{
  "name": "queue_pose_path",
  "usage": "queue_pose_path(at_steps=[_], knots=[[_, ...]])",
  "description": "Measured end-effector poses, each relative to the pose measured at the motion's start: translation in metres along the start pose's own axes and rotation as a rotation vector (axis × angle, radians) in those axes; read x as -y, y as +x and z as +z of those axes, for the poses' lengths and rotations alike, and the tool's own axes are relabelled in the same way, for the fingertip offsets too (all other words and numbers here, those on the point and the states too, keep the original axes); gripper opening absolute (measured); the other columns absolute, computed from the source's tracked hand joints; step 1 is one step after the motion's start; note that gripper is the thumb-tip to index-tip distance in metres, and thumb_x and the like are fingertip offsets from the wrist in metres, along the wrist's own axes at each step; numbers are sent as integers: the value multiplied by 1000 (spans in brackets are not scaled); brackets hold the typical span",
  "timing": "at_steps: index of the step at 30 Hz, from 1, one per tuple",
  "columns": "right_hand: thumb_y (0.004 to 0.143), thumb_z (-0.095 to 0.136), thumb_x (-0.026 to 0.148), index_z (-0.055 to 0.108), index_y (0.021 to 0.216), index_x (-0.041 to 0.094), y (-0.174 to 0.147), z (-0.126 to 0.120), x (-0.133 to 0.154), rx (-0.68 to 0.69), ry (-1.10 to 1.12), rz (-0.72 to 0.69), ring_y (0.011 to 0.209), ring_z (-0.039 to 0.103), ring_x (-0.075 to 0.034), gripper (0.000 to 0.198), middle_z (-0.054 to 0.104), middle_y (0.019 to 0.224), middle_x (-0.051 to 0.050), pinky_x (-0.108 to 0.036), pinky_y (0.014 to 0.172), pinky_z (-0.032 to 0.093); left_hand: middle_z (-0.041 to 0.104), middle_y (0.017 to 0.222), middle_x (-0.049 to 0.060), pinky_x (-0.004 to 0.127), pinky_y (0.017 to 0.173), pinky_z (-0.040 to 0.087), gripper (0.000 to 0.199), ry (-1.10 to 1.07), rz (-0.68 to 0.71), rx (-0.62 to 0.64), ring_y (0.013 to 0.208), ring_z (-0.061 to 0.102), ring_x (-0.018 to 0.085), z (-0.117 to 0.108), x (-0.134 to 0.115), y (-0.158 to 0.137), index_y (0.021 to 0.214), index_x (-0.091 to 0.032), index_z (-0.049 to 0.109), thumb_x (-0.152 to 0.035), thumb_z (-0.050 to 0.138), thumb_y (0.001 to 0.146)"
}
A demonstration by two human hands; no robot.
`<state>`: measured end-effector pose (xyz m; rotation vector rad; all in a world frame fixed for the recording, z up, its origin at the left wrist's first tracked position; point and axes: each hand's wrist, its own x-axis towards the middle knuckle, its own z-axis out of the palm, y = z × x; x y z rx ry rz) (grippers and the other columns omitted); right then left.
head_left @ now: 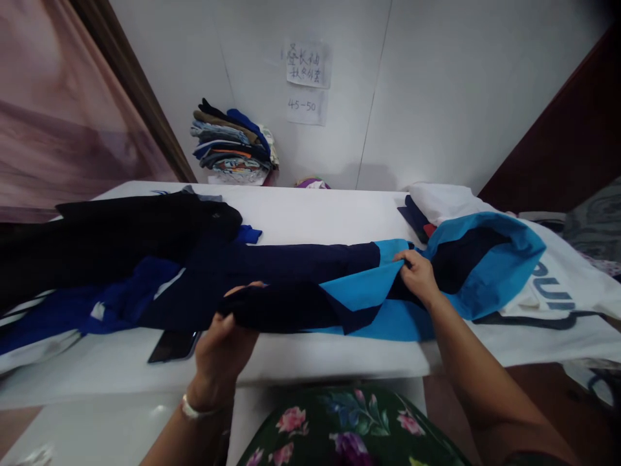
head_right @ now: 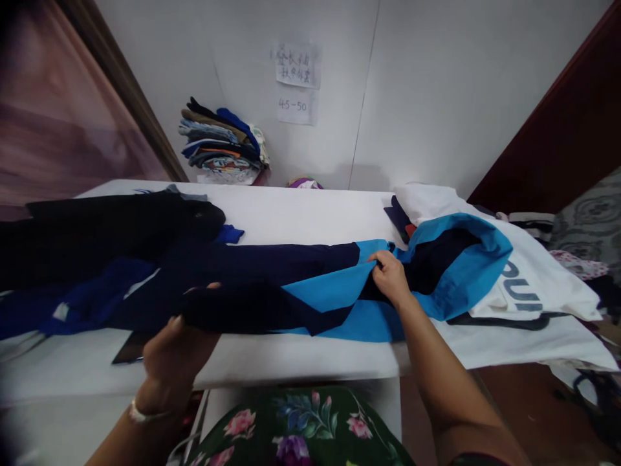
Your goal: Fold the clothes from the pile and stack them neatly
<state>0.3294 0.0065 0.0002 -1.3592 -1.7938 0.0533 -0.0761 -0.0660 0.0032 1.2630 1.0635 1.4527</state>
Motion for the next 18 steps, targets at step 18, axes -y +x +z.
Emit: queue_pose_path(at_steps=[18], knots=[[83,49,22,63,116,19,75,54,-15,260,-354,35,109,57,-28,36,66,116,-10,-39,92,46,64,93,-5,42,112,33,16,932,535,-58,111,53,21,-104,-54,100,80,-23,67,-26,51,79]])
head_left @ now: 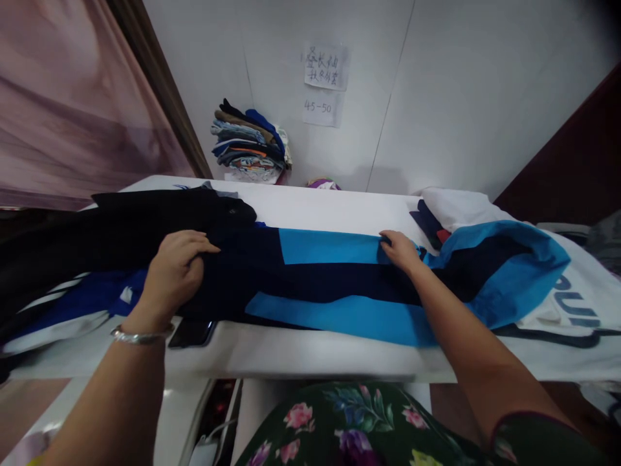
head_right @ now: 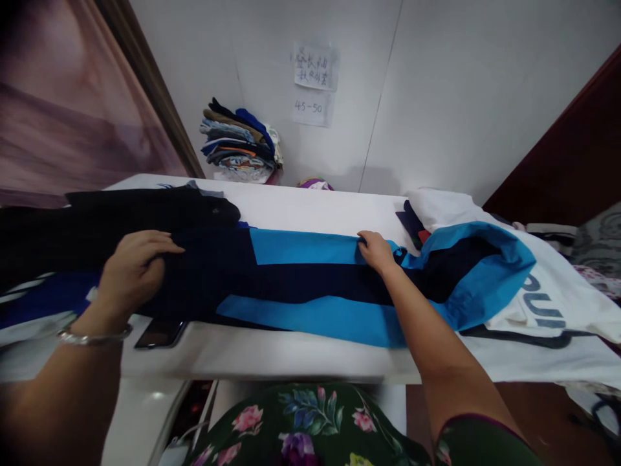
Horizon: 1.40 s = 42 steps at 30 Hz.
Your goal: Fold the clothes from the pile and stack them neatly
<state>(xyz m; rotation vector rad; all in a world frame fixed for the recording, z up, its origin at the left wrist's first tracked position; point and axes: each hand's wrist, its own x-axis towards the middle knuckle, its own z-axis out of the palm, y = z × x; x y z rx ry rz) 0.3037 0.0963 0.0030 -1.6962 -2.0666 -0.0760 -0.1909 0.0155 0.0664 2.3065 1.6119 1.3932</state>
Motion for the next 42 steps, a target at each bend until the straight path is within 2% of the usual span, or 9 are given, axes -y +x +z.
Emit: queue_pose_path(at_steps=[5,7,11,16,25,29,32,35,42], knots=[[84,54,26,57,126,14,2,30,-26,104,-10,-6,122,50,-30,44,58,130,-15,-43,103,40,69,94,5,44,94,49,21,268,-229,421,95,63,27,35,55,-5,77,-20,67,-17,48,67],[84,53,27,59,124,12,-3,36,-38,127,-17,12,119,53,-31,43,60,127,-17,-45,103,41,69,106,8,45,96,47,29,334,-237,460,100,63,29,46,58,-11,84,-20,68,-15,47,66],[85,46,19,61,122,15,-12,34,-59,119,-29,35,118,55,-28,40,61,125,-14,-45,104,41,69,110,8,50,104,37,29,344,-55,341,110,60,30,62,25,-21,96,-21,69,-24,46,78],[73,49,8,59,127,17,-11,29,-74,111,-42,61,135,39,-27,55,50,140,-10,-42,112,33,65,122,10,53,106,34,37,108,123,479,113,59,30,97,-33,-27,106,-23,69,-48,53,84],[82,54,25,62,121,16,-2,30,-91,88,8,200,117,57,-27,41,63,122,-14,-43,101,44,60,127,15,46,102,38,37,251,109,512,120,53,29,171,-51,28,116,-16,63,-38,44,92],[78,49,13,60,123,15,-15,20,-85,25,45,145,127,48,-23,46,57,132,-12,-40,110,36,65,112,10,41,91,42,37,148,289,572,104,58,26,179,-95,14,110,-18,64,-46,51,90],[70,51,7,63,119,19,-31,17,-74,93,87,-68,129,46,-22,52,58,131,-8,-41,111,35,63,112,10,41,85,41,42,122,362,644,102,56,27,186,-122,-10,112,-18,62,-50,59,85],[72,54,8,65,116,18,-38,18,-63,153,36,-228,128,46,-26,47,59,130,-10,-46,108,36,62,110,11,39,81,41,32,202,353,673,100,55,27,199,-131,-20,109,-16,62,-38,60,86],[86,44,11,69,98,15,-34,0,-53,91,-76,-185,101,56,-25,27,67,102,-12,-40,93,42,64,94,9,37,75,38,19,330,332,585,88,56,24,187,-136,1,96,-17,63,-17,45,92]])
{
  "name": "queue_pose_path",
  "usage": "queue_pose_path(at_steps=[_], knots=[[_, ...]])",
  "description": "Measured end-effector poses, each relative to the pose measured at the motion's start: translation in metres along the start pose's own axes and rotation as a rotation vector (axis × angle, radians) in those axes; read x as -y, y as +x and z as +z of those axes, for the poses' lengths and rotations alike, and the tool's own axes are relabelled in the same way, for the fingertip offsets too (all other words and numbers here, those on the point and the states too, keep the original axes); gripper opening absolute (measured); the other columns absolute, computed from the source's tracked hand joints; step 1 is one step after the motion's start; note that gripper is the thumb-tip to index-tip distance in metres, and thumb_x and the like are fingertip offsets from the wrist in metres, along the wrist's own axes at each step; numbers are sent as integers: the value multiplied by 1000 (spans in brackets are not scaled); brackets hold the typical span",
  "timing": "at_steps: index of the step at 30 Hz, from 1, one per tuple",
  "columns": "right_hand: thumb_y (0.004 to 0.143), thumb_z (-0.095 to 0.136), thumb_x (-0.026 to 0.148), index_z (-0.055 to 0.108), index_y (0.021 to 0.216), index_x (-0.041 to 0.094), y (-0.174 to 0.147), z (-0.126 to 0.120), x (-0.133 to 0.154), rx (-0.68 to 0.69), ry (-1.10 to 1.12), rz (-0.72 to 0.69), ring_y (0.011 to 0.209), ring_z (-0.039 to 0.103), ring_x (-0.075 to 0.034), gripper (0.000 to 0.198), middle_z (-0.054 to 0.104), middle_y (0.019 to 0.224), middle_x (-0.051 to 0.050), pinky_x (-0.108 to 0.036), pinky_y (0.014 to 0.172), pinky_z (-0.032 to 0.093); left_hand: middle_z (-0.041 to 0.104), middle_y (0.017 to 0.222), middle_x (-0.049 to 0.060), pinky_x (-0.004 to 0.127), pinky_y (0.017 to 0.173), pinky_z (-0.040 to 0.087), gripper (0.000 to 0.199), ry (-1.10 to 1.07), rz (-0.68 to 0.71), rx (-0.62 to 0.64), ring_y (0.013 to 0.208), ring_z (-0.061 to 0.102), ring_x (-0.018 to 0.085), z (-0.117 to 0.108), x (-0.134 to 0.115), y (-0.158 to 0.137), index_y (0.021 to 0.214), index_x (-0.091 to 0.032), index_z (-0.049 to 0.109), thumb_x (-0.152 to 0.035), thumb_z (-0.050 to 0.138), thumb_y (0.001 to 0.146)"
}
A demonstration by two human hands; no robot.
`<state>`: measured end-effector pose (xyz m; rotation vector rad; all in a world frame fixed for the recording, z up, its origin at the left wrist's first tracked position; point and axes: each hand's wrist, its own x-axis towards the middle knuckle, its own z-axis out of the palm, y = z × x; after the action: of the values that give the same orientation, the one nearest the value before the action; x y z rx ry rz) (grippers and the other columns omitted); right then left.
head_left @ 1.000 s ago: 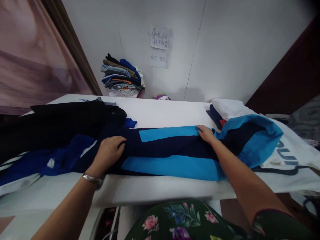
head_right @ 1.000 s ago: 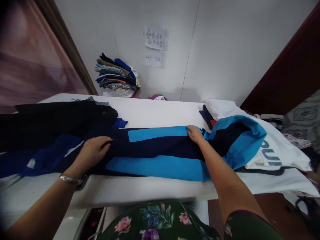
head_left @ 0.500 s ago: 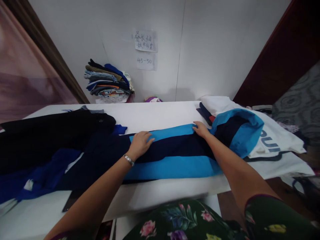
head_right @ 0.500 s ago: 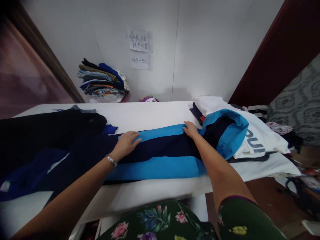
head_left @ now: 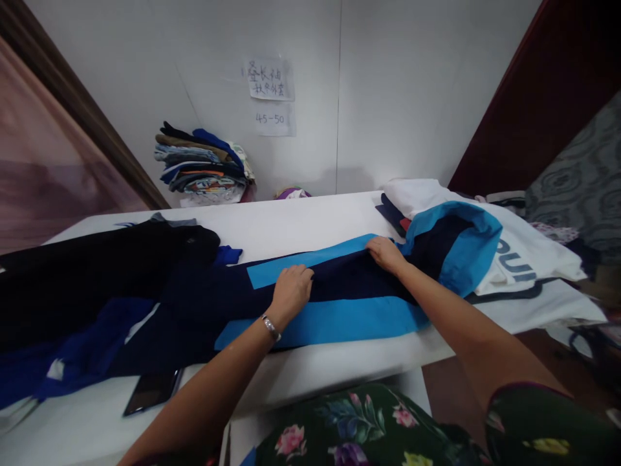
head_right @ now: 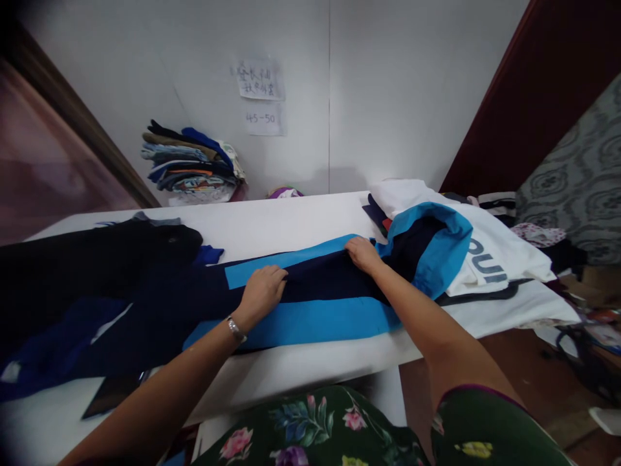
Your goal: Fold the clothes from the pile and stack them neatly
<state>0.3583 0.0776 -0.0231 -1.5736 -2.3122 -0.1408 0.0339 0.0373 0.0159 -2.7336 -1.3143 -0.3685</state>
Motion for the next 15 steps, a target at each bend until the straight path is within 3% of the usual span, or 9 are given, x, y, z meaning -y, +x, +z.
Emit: queue_pose_path(at_steps=[2,6,10,12,15], knots=[[89,43,14,68,97,15,-12,-5,4,-21,-28,-30,96,55,-24,26,66,100,-12,-39,89,41,63,95,8,36,75,38,19,9,41,-31,89,55,23,-5,1,-10,97,-18,63,-16,45,92],[88,43,12,69,92,17,-42,2,16,68,-65,-101,85,54,-22,26,65,91,-9,-34,78,40,63,88,6,34,72,38,20,19,170,103,82,55,21,11,-2,-34,89,-18,63,-14,44,92],[79,45,2,70,97,18,-52,8,24,167,-29,-60,85,56,-20,35,66,94,-8,-31,76,40,65,96,7,34,75,42,23,-131,163,133,88,58,21,23,-1,-43,99,-18,63,-36,53,92],[76,45,1,70,95,17,-48,3,26,141,-11,-30,86,57,-21,36,67,94,-7,-32,79,41,66,99,7,33,77,43,31,-233,125,103,90,59,21,17,5,-39,102,-19,63,-45,51,91],[79,43,4,70,98,17,-36,-7,29,-32,56,7,95,58,-22,35,68,101,-9,-34,87,43,67,102,7,34,82,44,33,-238,34,16,93,60,21,5,26,-25,99,-19,65,-43,43,95]])
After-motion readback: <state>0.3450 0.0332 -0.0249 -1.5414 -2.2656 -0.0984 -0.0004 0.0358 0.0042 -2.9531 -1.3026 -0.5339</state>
